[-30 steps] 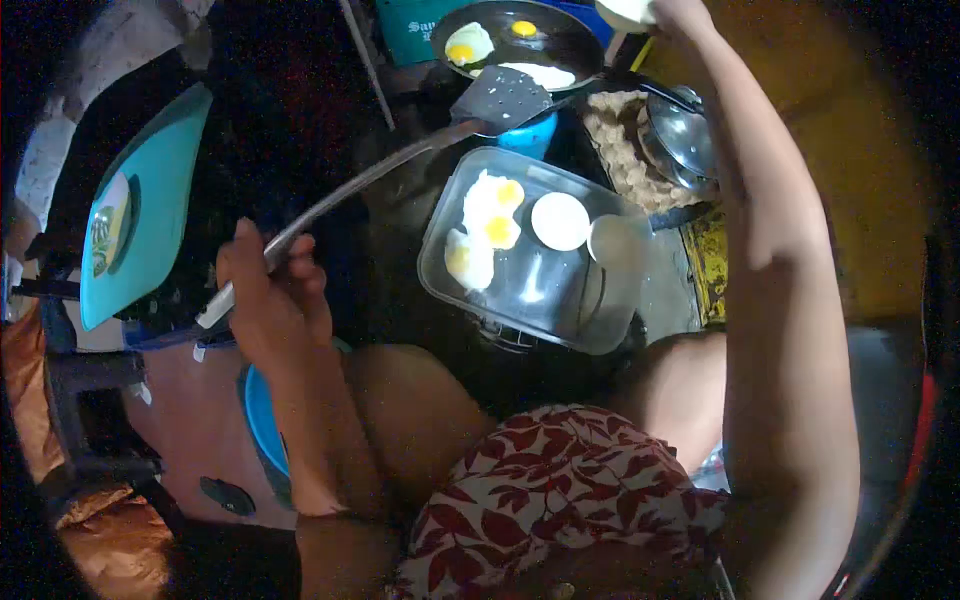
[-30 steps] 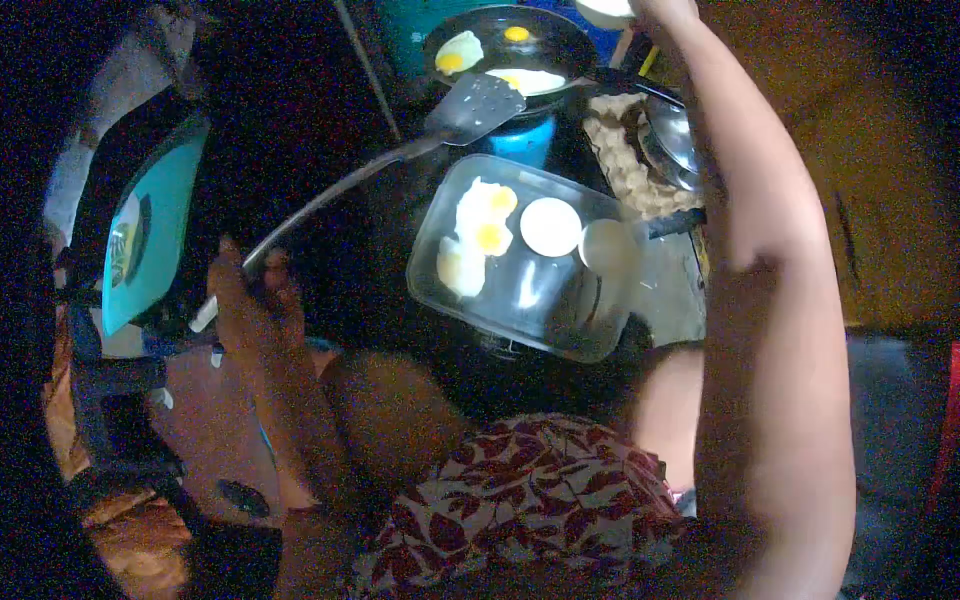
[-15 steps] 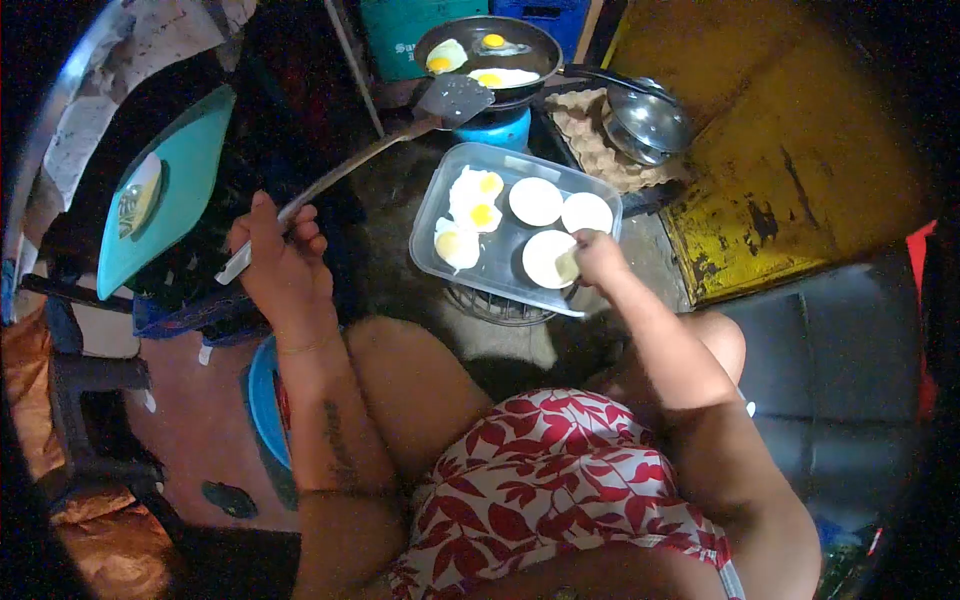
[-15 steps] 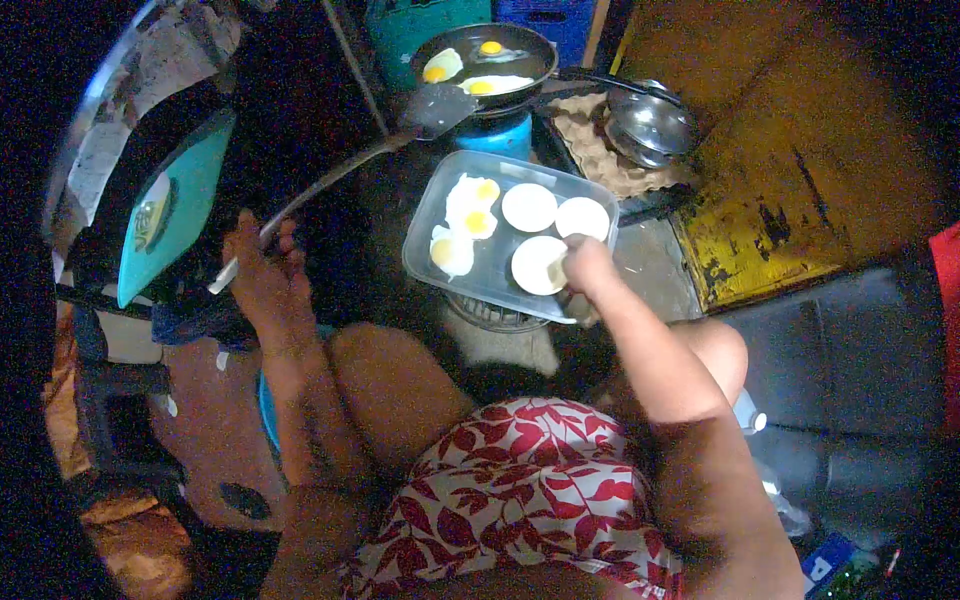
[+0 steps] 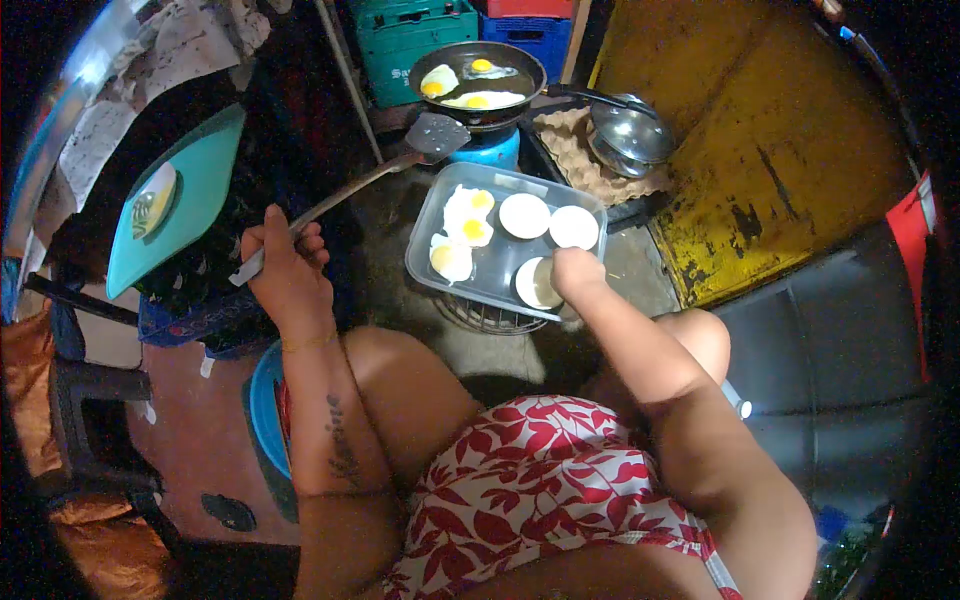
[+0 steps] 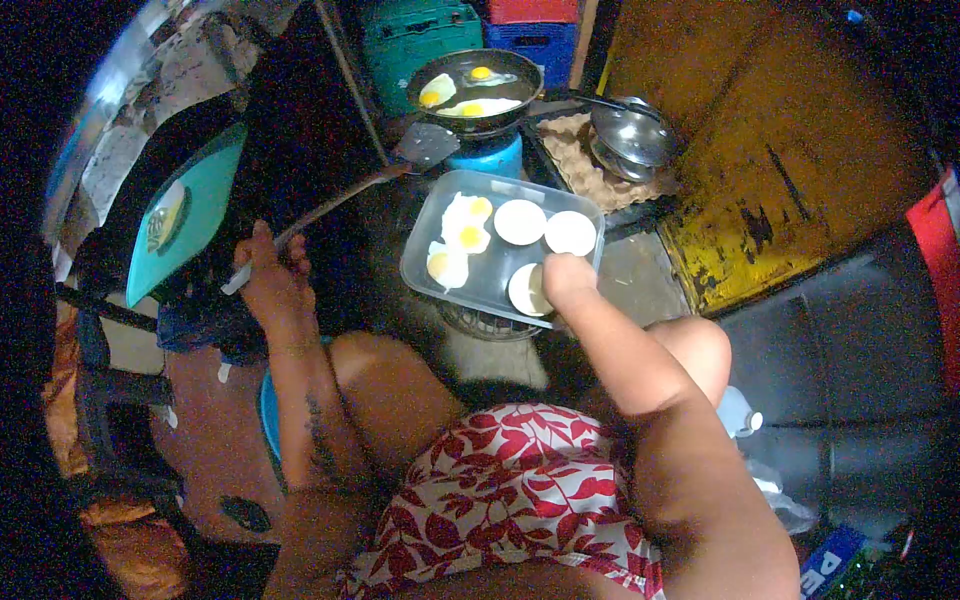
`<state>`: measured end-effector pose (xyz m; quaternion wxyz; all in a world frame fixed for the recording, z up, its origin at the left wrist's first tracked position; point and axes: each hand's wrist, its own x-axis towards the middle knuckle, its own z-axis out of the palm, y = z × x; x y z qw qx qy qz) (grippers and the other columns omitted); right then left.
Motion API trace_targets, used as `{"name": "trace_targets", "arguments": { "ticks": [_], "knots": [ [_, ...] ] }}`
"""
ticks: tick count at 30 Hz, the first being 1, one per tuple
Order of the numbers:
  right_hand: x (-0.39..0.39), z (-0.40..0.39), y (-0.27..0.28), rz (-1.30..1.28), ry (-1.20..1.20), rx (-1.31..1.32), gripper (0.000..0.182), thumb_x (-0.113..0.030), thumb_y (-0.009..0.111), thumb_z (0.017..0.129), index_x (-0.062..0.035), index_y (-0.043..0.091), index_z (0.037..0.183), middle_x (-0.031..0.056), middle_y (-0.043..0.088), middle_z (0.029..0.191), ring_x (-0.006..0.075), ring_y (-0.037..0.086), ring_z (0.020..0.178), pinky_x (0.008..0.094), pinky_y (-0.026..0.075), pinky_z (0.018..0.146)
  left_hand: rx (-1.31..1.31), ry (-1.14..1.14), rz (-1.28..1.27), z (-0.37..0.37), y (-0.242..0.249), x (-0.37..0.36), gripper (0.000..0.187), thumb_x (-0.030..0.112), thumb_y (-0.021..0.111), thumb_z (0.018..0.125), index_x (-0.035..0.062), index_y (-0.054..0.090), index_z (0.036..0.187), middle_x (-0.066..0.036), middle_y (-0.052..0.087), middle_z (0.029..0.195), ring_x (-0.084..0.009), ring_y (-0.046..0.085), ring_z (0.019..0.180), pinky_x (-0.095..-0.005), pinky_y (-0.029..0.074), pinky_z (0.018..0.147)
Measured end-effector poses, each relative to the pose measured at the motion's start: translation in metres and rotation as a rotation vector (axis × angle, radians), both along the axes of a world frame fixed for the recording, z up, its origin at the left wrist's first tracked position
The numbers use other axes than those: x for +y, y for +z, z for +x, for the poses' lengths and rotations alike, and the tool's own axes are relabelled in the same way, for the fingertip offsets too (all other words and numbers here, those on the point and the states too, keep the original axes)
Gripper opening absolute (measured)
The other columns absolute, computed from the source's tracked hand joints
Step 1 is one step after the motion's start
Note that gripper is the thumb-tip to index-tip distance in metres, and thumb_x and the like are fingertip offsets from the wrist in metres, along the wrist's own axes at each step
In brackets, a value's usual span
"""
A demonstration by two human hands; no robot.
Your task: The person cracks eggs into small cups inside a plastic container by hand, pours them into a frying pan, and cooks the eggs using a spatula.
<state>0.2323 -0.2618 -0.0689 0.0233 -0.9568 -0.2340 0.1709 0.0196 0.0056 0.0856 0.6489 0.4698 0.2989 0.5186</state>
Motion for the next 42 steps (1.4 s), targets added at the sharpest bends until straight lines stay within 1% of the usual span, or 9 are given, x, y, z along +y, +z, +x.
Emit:
{"name": "trace_targets", "arguments": {
  "ticks": [5,21,27,32,33,37,38,40,42],
  "knots": [
    [0.019,0.007,0.016,0.065,0.277,-0.348,0.028,-0.015,0.057,0.084,-0.0142,0.068,0.11,0.0152,0.058,0.112,0.0343,0.058,0.109,0.0474,0.053,0.085,-0.019,-0.031,-0.029,0.002,-0.002,0.003,0.027,0.026,0.062,0.095,0.0117,0.045,0.079,-0.009,0.062,0.066,-0.0106,0.057,0.052,-0.0219,0.043,0.042],
    [0.03,0.011,0.042,-0.15,0.4,-0.258,0.027,-0.02,0.065,0.077,-0.0097,0.074,0.099,0.0152,0.056,0.121,0.0326,0.053,0.116,0.0461,0.046,0.093,-0.02,-0.045,-0.075,0.011,-0.001,0.004,0.027,0.028,0.063,0.094,0.0119,0.046,0.08,-0.008,0.062,0.065,-0.0107,0.055,0.049,-0.0247,0.043,0.041],
    [0.003,0.031,0.081,-0.025,0.388,-0.218,0.036,-0.023,0.069,0.076,-0.0179,0.07,0.112,0.0159,0.06,0.117,0.0341,0.059,0.11,0.044,0.048,0.095,-0.057,-0.039,-0.159,-0.01,0.005,0.011,0.021,0.027,0.063,0.093,0.0117,0.049,0.091,-0.006,0.056,0.07,-0.0152,0.056,0.052,-0.0255,0.042,0.04],
    [-0.031,0.041,0.101,0.204,0.293,-0.079,0.034,-0.02,0.07,0.08,-0.0068,0.067,0.111,0.0216,0.06,0.114,0.0368,0.06,0.107,0.0432,0.047,0.093,-0.192,-0.022,-0.168,-0.071,-0.013,0.014,0.023,0.03,0.062,0.094,0.0134,0.048,0.086,-0.008,0.061,0.064,-0.0131,0.056,0.049,-0.0272,0.043,0.041],
    [-0.054,0.079,0.058,0.289,0.402,-0.223,0.032,-0.017,0.07,0.08,-0.006,0.067,0.11,0.021,0.061,0.114,0.0367,0.061,0.104,0.0422,0.05,0.088,-0.187,0.014,-0.164,-0.091,-0.013,0.01,0.023,0.03,0.062,0.094,0.0134,0.048,0.086,-0.008,0.061,0.064,-0.0131,0.056,0.049,-0.0272,0.043,0.041],
    [-0.078,0.118,0.021,0.615,0.081,0.291,0.026,-0.011,0.069,0.086,-0.0043,0.066,0.111,0.0133,0.065,0.107,0.02,0.061,0.092,0.0332,0.049,0.083,-0.083,0.285,-0.064,-0.187,-0.016,0.013,0.023,0.034,0.057,0.097,0.0126,0.049,0.092,-0.009,0.061,0.068,-0.0144,0.055,0.05,-0.0259,0.042,0.043],
    [-0.08,0.125,0.009,0.773,0.178,0.245,0.023,-0.007,0.067,0.087,-0.0025,0.066,0.11,0.0101,0.067,0.104,0.0163,0.061,0.09,0.0311,0.049,0.082,-0.141,0.303,-0.104,-0.213,-0.009,0.012,0.023,0.034,0.056,0.097,0.0125,0.049,0.093,-0.008,0.06,0.069,-0.0146,0.055,0.05,-0.0254,0.042,0.042],
    [-0.074,0.113,0.022,0.709,0.218,0.184,0.024,-0.007,0.067,0.087,-0.0021,0.066,0.111,0.0095,0.067,0.104,0.016,0.061,0.09,0.0306,0.049,0.082,-0.054,0.298,0.085,-0.267,-0.005,0.014,0.024,0.034,0.057,0.097,0.0123,0.049,0.094,-0.007,0.058,0.072,-0.0148,0.057,0.051,-0.0242,0.041,0.042],
    [-0.068,0.104,0.034,0.57,0.216,0.153,0.026,-0.007,0.068,0.086,-0.0014,0.065,0.112,0.0084,0.067,0.102,0.016,0.061,0.088,0.0307,0.049,0.081,0.012,0.442,0.014,-0.304,0.005,0.005,0.025,0.034,0.058,0.096,0.0119,0.048,0.091,-0.006,0.057,0.074,-0.0154,0.059,0.053,-0.0237,0.042,0.041]
  ]
}}
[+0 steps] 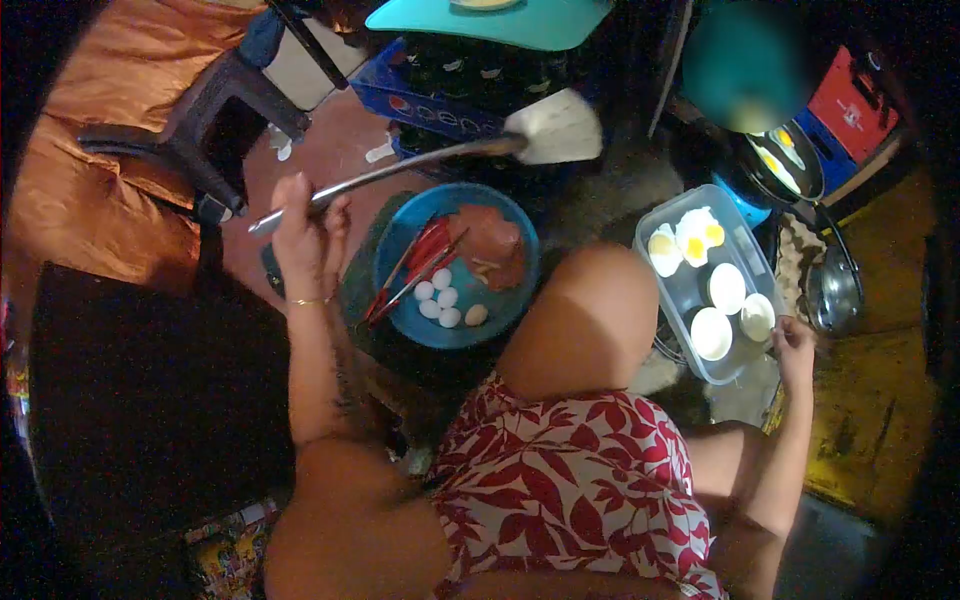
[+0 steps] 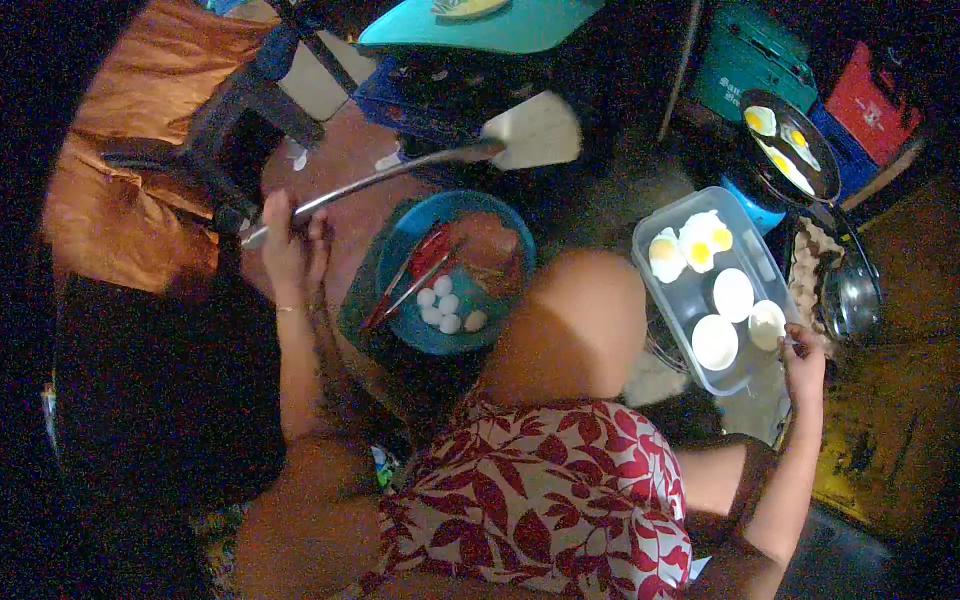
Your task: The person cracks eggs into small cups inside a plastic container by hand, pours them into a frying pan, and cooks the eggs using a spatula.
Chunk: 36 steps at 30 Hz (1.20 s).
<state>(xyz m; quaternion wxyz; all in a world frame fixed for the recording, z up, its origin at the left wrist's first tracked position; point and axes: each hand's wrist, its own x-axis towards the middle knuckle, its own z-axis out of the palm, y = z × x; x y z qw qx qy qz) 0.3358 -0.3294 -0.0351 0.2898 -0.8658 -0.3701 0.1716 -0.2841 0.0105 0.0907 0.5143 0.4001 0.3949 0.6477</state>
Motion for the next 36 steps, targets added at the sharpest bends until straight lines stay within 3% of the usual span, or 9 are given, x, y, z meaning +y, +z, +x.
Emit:
{"name": "trace_targets", "arguments": {
  "ticks": [15,17,19,23,25,27,31,34,36],
  "knots": [
    [0.012,-0.033,0.006,-0.203,0.153,0.039,0.032,-0.003,0.068,0.085,0.0008,0.062,0.116,0.0091,0.065,0.108,0.015,0.059,0.079,0.0296,0.05,0.073,0.097,-0.003,-0.499,-0.098,-0.18,-0.068,0.022,0.026,0.061,0.096,0.0128,0.047,0.084,-0.009,0.065,0.07,-0.0139,0.058,0.051,-0.0237,0.047,0.044],
    [0.01,-0.028,-0.005,-0.192,0.166,0.052,0.031,-0.003,0.068,0.085,0.0001,0.062,0.116,0.0088,0.065,0.107,0.0145,0.058,0.08,0.029,0.05,0.074,0.139,-0.073,-0.436,-0.123,-0.225,-0.064,0.026,0.033,0.063,0.095,0.0126,0.05,0.086,-0.006,0.063,0.068,-0.0125,0.058,0.052,-0.0233,0.049,0.046],
    [0.007,-0.028,-0.01,-0.186,0.17,0.066,0.031,-0.003,0.068,0.085,-0.0007,0.062,0.116,0.0084,0.065,0.106,0.0139,0.057,0.081,0.0284,0.049,0.074,-0.077,-0.251,-0.778,-0.136,-0.246,-0.066,0.036,0.046,0.063,0.092,0.0112,0.052,0.089,-0.005,0.061,0.069,-0.0133,0.057,0.053,-0.0245,0.05,0.047],
    [0.016,-0.05,0.015,-0.32,0.25,0.076,0.034,-0.005,0.069,0.085,-0.0015,0.06,0.118,0.0095,0.063,0.102,0.0155,0.056,0.083,0.0303,0.048,0.076,0.005,0.139,-0.982,-0.087,-0.249,-0.097,0.054,0.063,0.054,0.089,0.0095,0.059,0.098,-0.007,0.061,0.074,-0.0176,0.059,0.059,-0.0251,0.05,0.049],
    [0.017,-0.053,0.019,-0.366,0.226,0.122,0.036,-0.006,0.069,0.084,-0.0014,0.06,0.119,0.0101,0.063,0.101,0.0165,0.056,0.084,0.0312,0.048,0.077,-0.161,-0.354,-0.923,-0.082,-0.254,-0.096,0.052,0.058,0.062,0.087,0.0076,0.059,0.1,-0.011,0.061,0.074,-0.0215,0.061,0.064,-0.0342,0.053,0.057],
    [0.014,-0.047,0.011,-0.33,0.322,0.015,0.04,-0.006,0.07,0.084,-0.0005,0.058,0.121,0.0114,0.064,0.102,0.0183,0.058,0.085,0.0328,0.049,0.08,1.137,-0.349,-0.484,-0.032,-0.263,-0.094,0.045,0.046,0.066,0.088,0.0049,0.059,0.105,-0.018,0.065,0.081,-0.0299,0.065,0.076,-0.0453,0.054,0.071],
    [0.021,-0.057,0.023,-0.331,0.203,0.15,0.041,-0.004,0.068,0.084,0.0002,0.057,0.123,0.0115,0.064,0.104,0.018,0.06,0.088,0.0309,0.049,0.082,1.417,-0.589,-0.156,0.012,-0.315,-0.073,0.046,0.04,0.058,0.089,0.0043,0.058,0.118,-0.022,0.067,0.1,-0.0385,0.066,0.094,-0.0507,0.051,0.084],
    [0.013,-0.051,0.008,-0.274,0.223,0.187,0.048,-0.012,0.074,0.083,-0.0006,0.058,0.126,0.0142,0.068,0.107,0.0194,0.064,0.081,0.0333,0.052,0.076,1.849,-0.481,0.031,0.034,-0.336,-0.073,0.054,0.046,0.049,0.091,0.0085,0.055,0.129,-0.023,0.06,0.121,-0.0425,0.062,0.107,-0.0496,0.05,0.091],
    [0.007,-0.05,0.008,-0.288,0.195,0.229,0.048,-0.012,0.073,0.083,-0.001,0.057,0.127,0.0142,0.069,0.106,0.019,0.063,0.081,0.0335,0.053,0.076,1.744,-0.559,-0.17,0.037,-0.363,-0.065,0.06,0.052,0.047,0.09,0.0111,0.053,0.134,-0.023,0.054,0.13,-0.0424,0.059,0.112,-0.0489,0.048,0.096]
  ]
}}
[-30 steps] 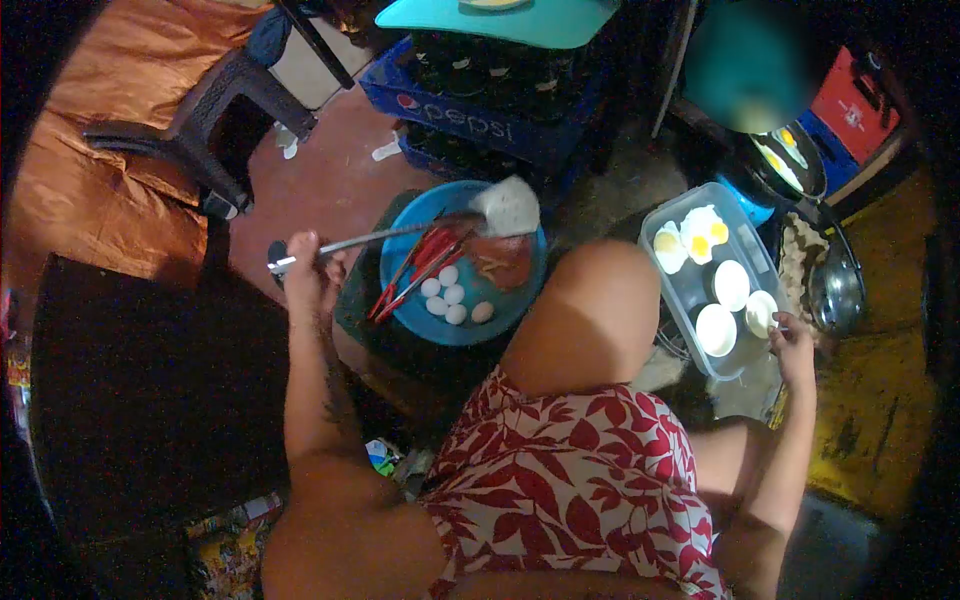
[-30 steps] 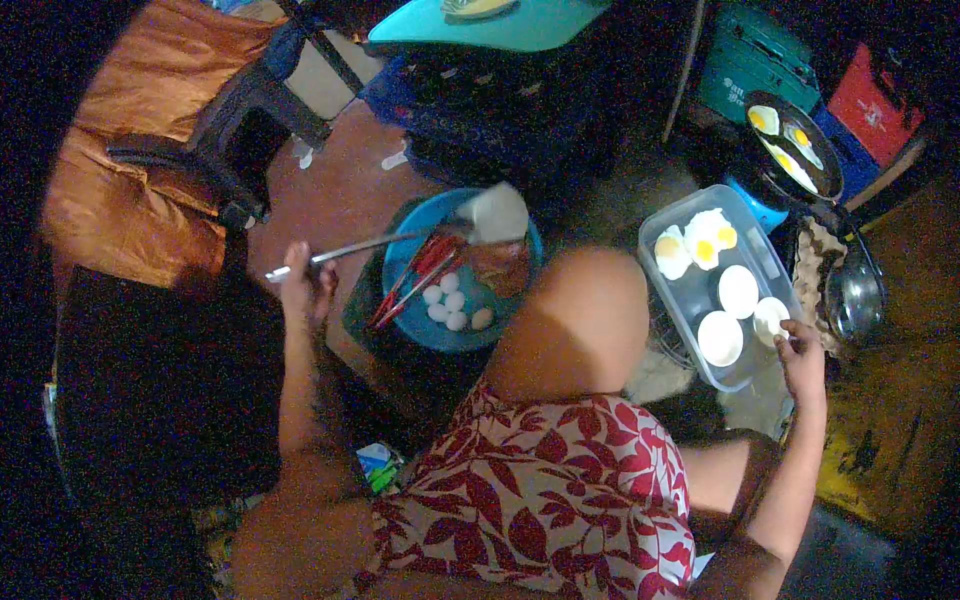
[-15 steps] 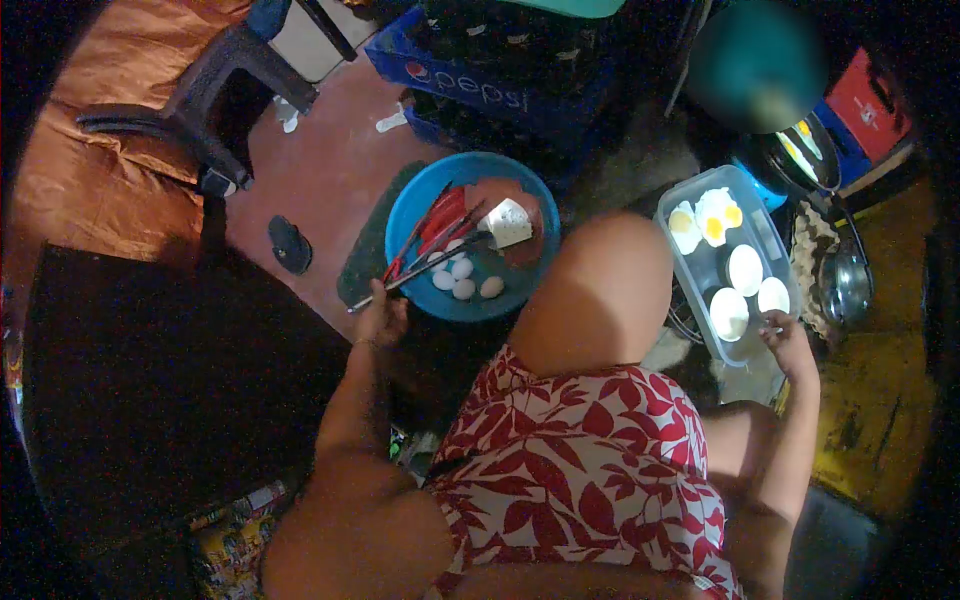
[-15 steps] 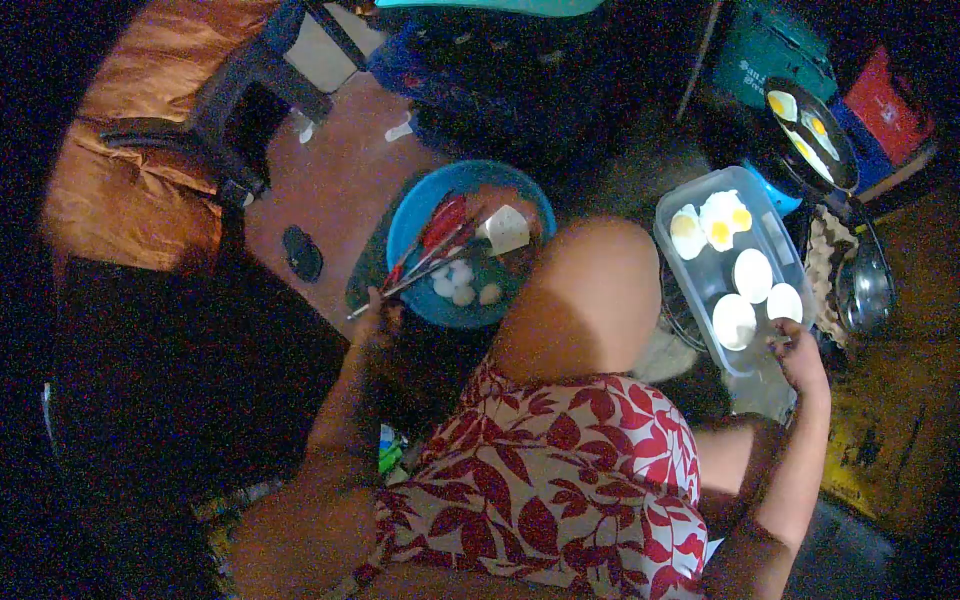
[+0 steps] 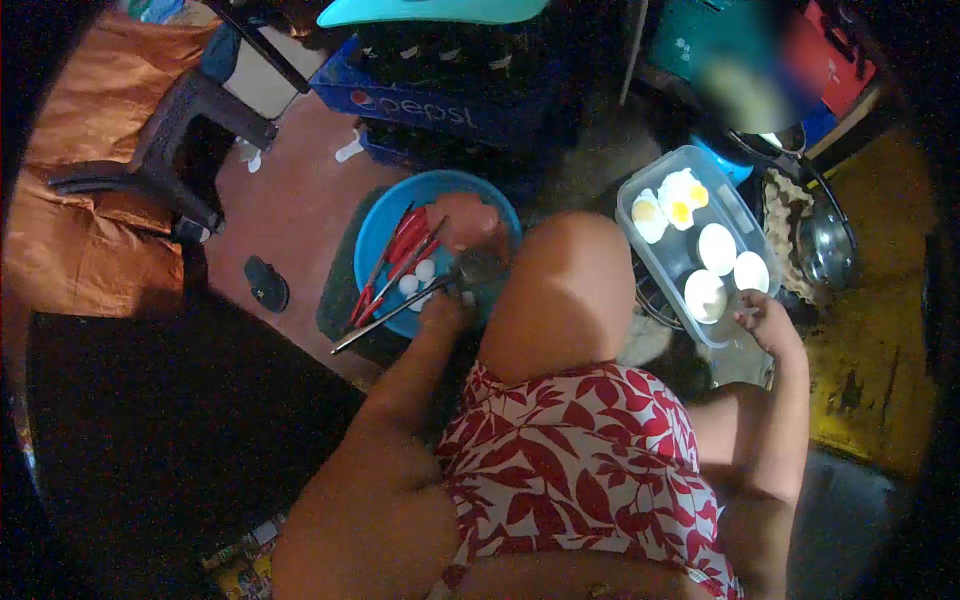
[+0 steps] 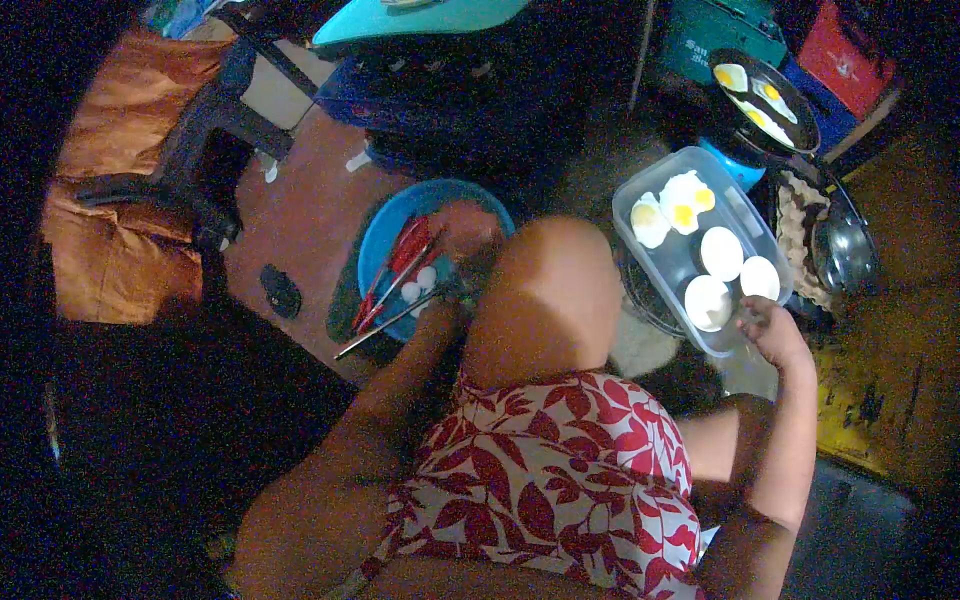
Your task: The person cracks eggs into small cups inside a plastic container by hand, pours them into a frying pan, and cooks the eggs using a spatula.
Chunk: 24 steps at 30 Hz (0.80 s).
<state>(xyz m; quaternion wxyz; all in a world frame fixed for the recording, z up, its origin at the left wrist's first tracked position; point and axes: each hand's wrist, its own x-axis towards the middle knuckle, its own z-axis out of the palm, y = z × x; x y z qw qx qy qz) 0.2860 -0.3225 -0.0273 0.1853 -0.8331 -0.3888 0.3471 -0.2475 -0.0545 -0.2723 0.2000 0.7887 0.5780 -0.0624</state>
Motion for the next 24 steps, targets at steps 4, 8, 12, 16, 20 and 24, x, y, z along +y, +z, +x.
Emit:
{"name": "trace_targets", "arguments": {
  "ticks": [4,8,12,16,20,24],
  "knots": [
    [0.004,-0.019,0.02,-0.165,-0.016,-0.042,0.047,-0.014,0.075,0.082,-0.0004,0.059,0.124,0.017,0.069,0.106,0.022,0.066,0.09,0.0358,0.053,0.081,0.076,0.102,-0.186,0.019,0.027,0.003,0.064,0.055,0.047,0.088,0.0145,0.052,0.137,-0.024,0.051,0.135,-0.0421,0.056,0.117,-0.0485,0.045,0.1],
    [-0.013,-0.004,0.005,-0.108,0.036,-0.095,0.047,-0.022,0.077,0.078,0.0014,0.064,0.117,0.0215,0.068,0.111,0.0322,0.066,0.1,0.0396,0.051,0.089,0.195,0.124,-0.311,0.046,0.135,-0.005,0.065,0.057,0.048,0.086,0.0179,0.051,0.139,-0.024,0.049,0.137,-0.0416,0.053,0.122,-0.0483,0.043,0.103],
    [-0.007,-0.018,0.019,-0.1,0.011,-0.192,0.045,-0.019,0.076,0.08,-0.0021,0.063,0.12,0.0186,0.066,0.113,0.0279,0.065,0.097,0.0384,0.051,0.085,0.219,0.067,-0.325,0.033,0.093,0.01,0.064,0.055,0.053,0.084,0.0205,0.053,0.138,-0.024,0.049,0.137,-0.0417,0.053,0.123,-0.0486,0.043,0.103],
    [-0.002,-0.024,0.032,-0.044,0.076,-0.29,0.044,-0.029,0.072,0.081,-0.0059,0.065,0.117,0.0201,0.067,0.113,0.0366,0.064,0.104,0.0421,0.05,0.092,0.224,0.031,-0.285,0.03,0.069,0.02,0.063,0.055,0.054,0.084,0.0198,0.053,0.136,-0.023,0.05,0.135,-0.0411,0.054,0.12,-0.048,0.043,0.101],
    [-0.006,-0.017,0.022,-0.038,0.078,-0.309,0.044,-0.024,0.076,0.078,-0.0093,0.065,0.118,0.0187,0.066,0.114,0.0359,0.064,0.1,0.0414,0.051,0.089,0.227,0.008,-0.273,0.031,0.066,0.019,0.062,0.054,0.054,0.084,0.0192,0.054,0.135,-0.022,0.051,0.132,-0.0405,0.055,0.118,-0.0475,0.044,0.099],
    [-0.006,-0.017,0.023,-0.032,0.145,-0.314,0.045,-0.026,0.075,0.079,-0.0075,0.064,0.118,0.0197,0.065,0.114,0.0374,0.062,0.105,0.0428,0.049,0.093,0.212,-0.007,-0.263,0.026,0.062,0.022,0.06,0.054,0.055,0.084,0.0185,0.054,0.133,-0.022,0.052,0.129,-0.0399,0.055,0.116,-0.0469,0.045,0.097]
  ]
}}
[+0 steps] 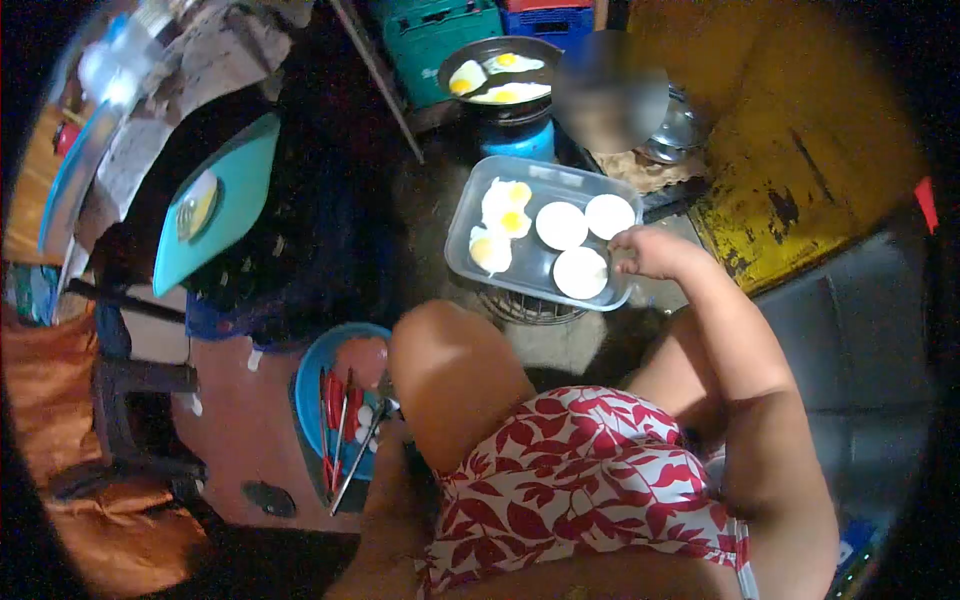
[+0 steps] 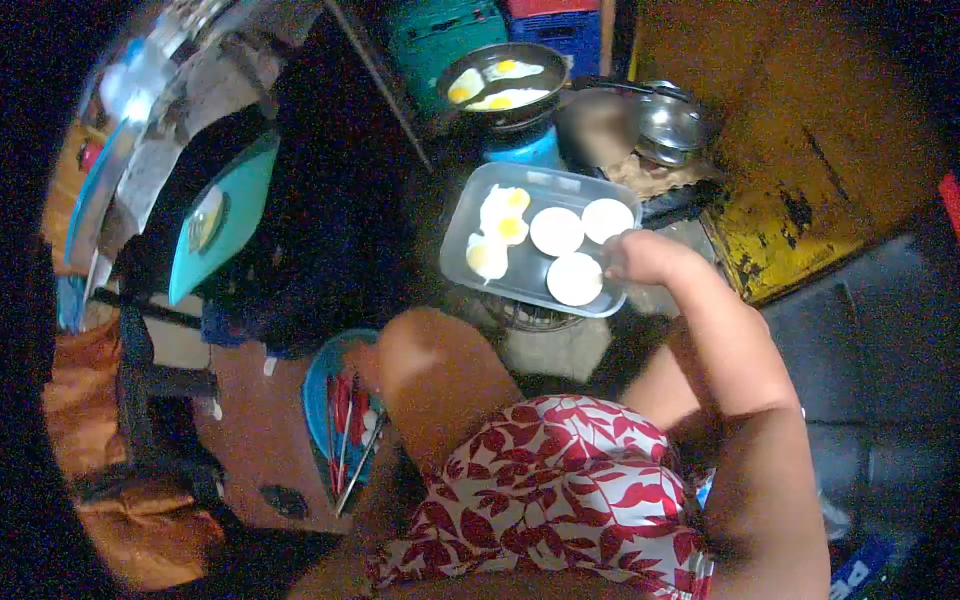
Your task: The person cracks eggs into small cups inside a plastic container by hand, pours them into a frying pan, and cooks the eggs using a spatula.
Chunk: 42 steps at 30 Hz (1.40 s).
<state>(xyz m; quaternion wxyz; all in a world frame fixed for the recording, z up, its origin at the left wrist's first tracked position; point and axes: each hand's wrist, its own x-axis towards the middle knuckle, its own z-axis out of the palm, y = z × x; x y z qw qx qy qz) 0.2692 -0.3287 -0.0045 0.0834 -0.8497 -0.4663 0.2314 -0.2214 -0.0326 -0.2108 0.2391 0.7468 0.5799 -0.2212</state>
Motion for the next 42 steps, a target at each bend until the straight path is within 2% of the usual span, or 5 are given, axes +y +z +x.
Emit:
{"name": "trace_targets", "arguments": {
  "ticks": [24,32,37,40,42],
  "knots": [
    [0.014,0.002,-0.007,-0.023,0.023,0.007,0.046,-0.026,0.074,0.079,-0.0068,0.063,0.119,0.0205,0.065,0.11,0.0382,0.061,0.104,0.0434,0.049,0.09,-0.088,-0.041,-0.007,-0.014,-0.006,0.005,0.053,0.052,0.057,0.085,0.0144,0.058,0.122,-0.017,0.059,0.113,-0.0362,0.06,0.102,-0.0435,0.05,0.084],
    [0.012,0.006,0.002,-0.001,-0.068,-0.014,0.045,-0.028,0.075,0.079,-0.011,0.065,0.12,0.018,0.068,0.11,0.0345,0.065,0.103,0.0424,0.051,0.088,-0.101,-0.048,-0.011,-0.023,0.0,0.01,0.05,0.051,0.058,0.086,0.0131,0.059,0.119,-0.016,0.061,0.108,-0.0349,0.062,0.097,-0.0424,0.051,0.079],
    [0.011,0.008,0.002,0.076,-0.12,-0.074,0.041,-0.029,0.074,0.081,-0.0078,0.066,0.115,0.0199,0.067,0.106,0.0377,0.063,0.1,0.0437,0.05,0.086,-0.142,-0.053,-0.015,-0.03,0.007,0.011,0.049,0.05,0.059,0.086,0.0122,0.06,0.117,-0.015,0.062,0.104,-0.0342,0.063,0.094,-0.0417,0.052,0.077],
    [0.012,0.004,0.018,0.13,-0.257,-0.055,0.039,-0.027,0.073,0.081,-0.0076,0.066,0.115,0.0189,0.067,0.108,0.0352,0.064,0.1,0.0414,0.051,0.087,-0.233,-0.085,-0.02,-0.038,0.018,0.015,0.048,0.05,0.059,0.086,0.0117,0.06,0.116,-0.014,0.063,0.102,-0.0337,0.063,0.093,-0.0412,0.053,0.075],
    [0.014,0.003,0.021,0.206,-0.342,-0.019,0.039,-0.025,0.073,0.081,-0.0072,0.066,0.114,0.018,0.067,0.108,0.0332,0.065,0.1,0.0397,0.051,0.087,-0.484,-0.054,-0.09,-0.041,0.041,0.026,0.048,0.05,0.059,0.086,0.0114,0.06,0.115,-0.014,0.063,0.101,-0.0334,0.064,0.091,-0.041,0.053,0.074]
  ]
}}
